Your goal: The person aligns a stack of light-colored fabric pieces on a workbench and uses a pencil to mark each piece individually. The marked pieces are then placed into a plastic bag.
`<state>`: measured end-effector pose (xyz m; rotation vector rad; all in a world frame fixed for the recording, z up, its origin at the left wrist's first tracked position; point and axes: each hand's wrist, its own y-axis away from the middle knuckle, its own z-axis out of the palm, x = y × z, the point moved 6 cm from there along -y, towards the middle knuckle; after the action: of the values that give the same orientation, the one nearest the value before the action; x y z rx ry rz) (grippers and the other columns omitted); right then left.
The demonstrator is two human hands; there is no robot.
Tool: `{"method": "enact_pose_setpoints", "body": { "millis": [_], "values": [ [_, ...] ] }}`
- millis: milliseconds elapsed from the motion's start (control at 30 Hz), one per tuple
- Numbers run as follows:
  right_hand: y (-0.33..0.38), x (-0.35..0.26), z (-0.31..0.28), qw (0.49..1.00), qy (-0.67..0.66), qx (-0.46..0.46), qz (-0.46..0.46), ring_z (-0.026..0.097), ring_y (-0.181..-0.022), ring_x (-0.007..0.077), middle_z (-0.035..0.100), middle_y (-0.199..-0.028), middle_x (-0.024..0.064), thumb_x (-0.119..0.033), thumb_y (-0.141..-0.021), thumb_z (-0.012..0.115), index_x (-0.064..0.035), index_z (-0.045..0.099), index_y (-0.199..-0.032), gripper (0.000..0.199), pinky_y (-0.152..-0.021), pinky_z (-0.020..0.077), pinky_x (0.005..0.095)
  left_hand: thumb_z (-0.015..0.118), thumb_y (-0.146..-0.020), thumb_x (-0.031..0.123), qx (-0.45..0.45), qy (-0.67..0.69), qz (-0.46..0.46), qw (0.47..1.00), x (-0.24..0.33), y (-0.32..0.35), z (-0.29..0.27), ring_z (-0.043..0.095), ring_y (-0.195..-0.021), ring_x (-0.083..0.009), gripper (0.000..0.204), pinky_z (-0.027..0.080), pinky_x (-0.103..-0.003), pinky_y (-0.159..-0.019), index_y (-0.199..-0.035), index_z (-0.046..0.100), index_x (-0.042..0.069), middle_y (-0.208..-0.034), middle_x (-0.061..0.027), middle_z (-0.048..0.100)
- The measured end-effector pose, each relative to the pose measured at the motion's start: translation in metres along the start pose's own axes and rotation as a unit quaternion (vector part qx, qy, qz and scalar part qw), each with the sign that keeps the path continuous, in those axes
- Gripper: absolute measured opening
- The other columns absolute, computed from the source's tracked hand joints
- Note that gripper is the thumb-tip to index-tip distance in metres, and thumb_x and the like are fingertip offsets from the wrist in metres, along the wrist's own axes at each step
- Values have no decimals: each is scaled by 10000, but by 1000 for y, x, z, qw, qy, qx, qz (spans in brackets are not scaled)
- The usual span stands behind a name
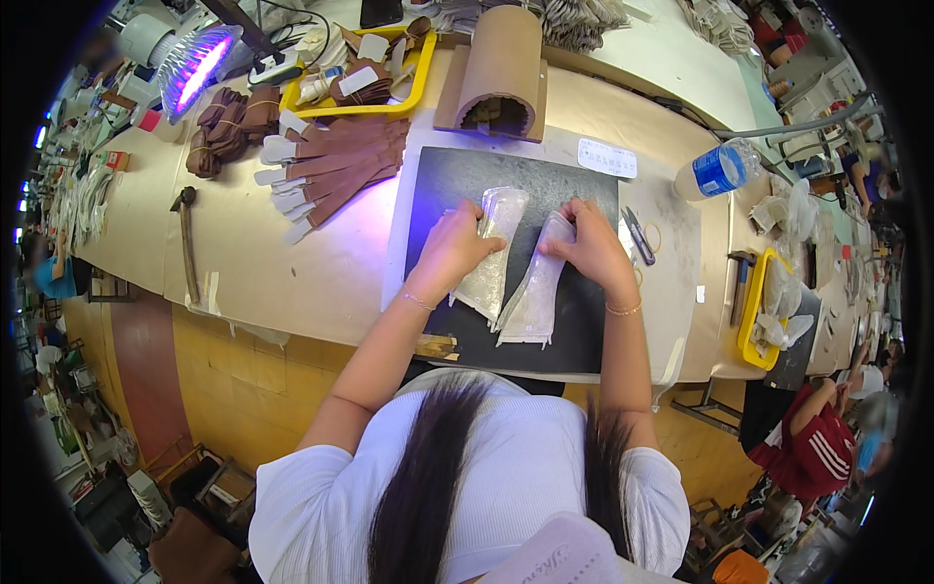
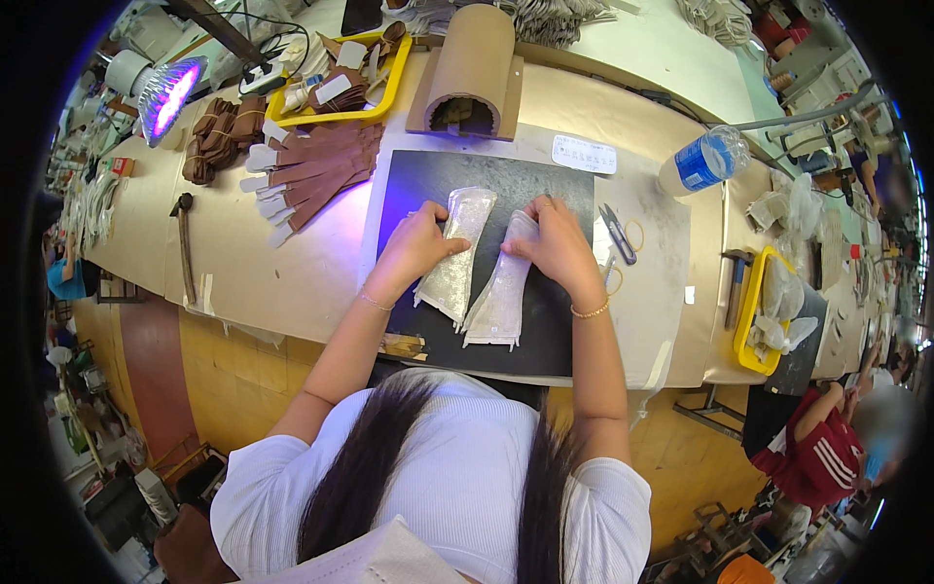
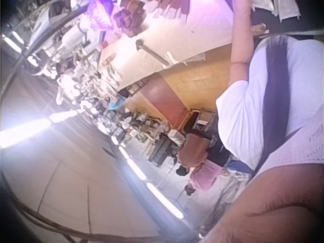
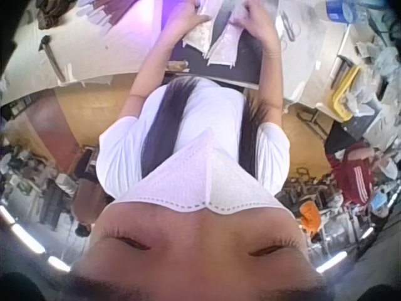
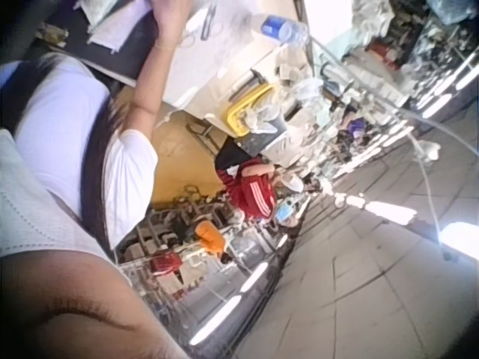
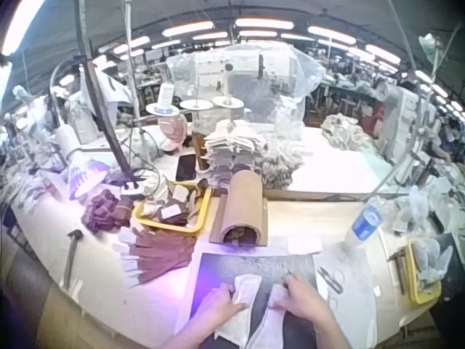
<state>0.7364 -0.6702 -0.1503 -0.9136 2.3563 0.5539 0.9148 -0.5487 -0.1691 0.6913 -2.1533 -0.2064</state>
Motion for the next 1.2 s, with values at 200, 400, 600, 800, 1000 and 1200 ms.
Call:
{"method": "enact_pose_setpoints", "body": {
  "millis": [200, 400, 600, 800, 1000, 1200],
  "values": [
    [18, 23, 17, 933, -340, -114, 17, 550, -884, 92, 565, -984, -6, -129, -818, 856, -68, 514, -1158, 486, -795, 486, 267, 855, -752, 244, 49, -30, 55, 997, 11, 6, 11, 624, -991, -345, 605, 500, -425, -864, -1202, 557, -29, -988, -180, 636],
    [45, 28, -5, 890, -451, -73, 16, 621, -931, 122, 628, -1043, 26, -71, -835, 831, -74, 526, -1177, 458, -863, 515, 274, 769, -832, 231, 36, -15, 72, 997, 27, 15, 23, 604, -1077, -418, 592, 484, -483, -943, -1294, 501, -23, -1132, -253, 593],
    [71, 45, 9, 771, -632, -77, -20, 652, -1161, 255, 683, -1104, 96, -15, -849, 794, -79, 560, -1129, 371, -1035, 498, 379, 669, -895, 142, 69, -130, 192, 970, 68, 44, -15, 613, -979, -438, 417, 524, -503, -832, -1257, 517, 1, -1117, -235, 540],
    [77, 32, 3, 949, -298, -11, -103, 619, -1203, 261, 688, -1120, 81, -4, -830, 779, -59, 596, -1077, 312, -1045, 464, 391, 695, -893, 178, 64, -356, 250, 898, 29, 20, -7, 649, -929, -345, 395, 528, -460, -728, -1222, 518, 49, -1046, -172, 595],
    [89, -17, -9, 988, -28, -65, -140, 583, -998, 291, 612, -1019, 79, -46, -777, 777, -101, 673, -1184, 424, -863, 456, 404, 710, -893, 264, 67, -368, 292, 880, 22, 24, -7, 652, -883, -332, 360, 526, -457, -698, -1129, 524, 67, -1000, -150, 609],
    [94, -33, -2, 968, 64, -67, -234, 584, -942, 270, 578, -1001, 68, -92, -796, 762, -135, 722, -1124, 333, -843, 456, 401, 682, -921, 321, 12, -348, 284, 893, 19, 17, -13, 662, -897, -355, 348, 524, -466, -725, -1132, 548, 78, -999, -152, 612]
  ]
}}
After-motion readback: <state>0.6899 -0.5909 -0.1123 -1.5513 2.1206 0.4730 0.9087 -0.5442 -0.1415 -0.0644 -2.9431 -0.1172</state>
